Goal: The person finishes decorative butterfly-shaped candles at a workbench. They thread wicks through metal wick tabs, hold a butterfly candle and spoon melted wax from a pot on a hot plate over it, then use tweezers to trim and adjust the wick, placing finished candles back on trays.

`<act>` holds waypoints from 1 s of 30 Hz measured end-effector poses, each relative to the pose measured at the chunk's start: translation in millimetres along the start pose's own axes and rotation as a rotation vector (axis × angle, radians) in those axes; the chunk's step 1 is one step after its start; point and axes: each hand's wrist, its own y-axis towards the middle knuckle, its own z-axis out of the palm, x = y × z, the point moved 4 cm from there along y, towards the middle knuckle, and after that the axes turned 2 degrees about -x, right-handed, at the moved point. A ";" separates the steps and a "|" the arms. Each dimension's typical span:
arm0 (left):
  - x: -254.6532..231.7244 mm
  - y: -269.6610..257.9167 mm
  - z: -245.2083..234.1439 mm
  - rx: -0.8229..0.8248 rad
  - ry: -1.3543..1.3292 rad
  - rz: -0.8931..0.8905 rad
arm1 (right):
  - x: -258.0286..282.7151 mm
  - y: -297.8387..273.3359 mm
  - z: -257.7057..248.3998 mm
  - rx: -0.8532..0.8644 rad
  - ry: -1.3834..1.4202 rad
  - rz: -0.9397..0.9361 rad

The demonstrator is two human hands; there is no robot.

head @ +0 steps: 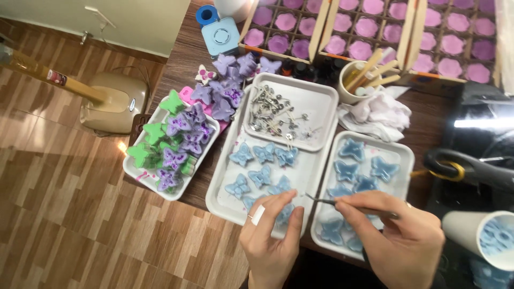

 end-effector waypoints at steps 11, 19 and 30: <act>-47.9 -46.1 20.6 0.015 -0.138 -0.014 | -16.7 -47.6 -72.1 -0.037 0.115 0.088; -84.8 -65.3 49.6 0.116 -0.141 0.046 | -28.6 -65.0 -129.4 -0.072 -0.045 0.096; -124.0 -91.1 104.8 0.474 -0.101 0.158 | -50.8 -94.3 -201.6 -0.078 -0.092 -0.279</act>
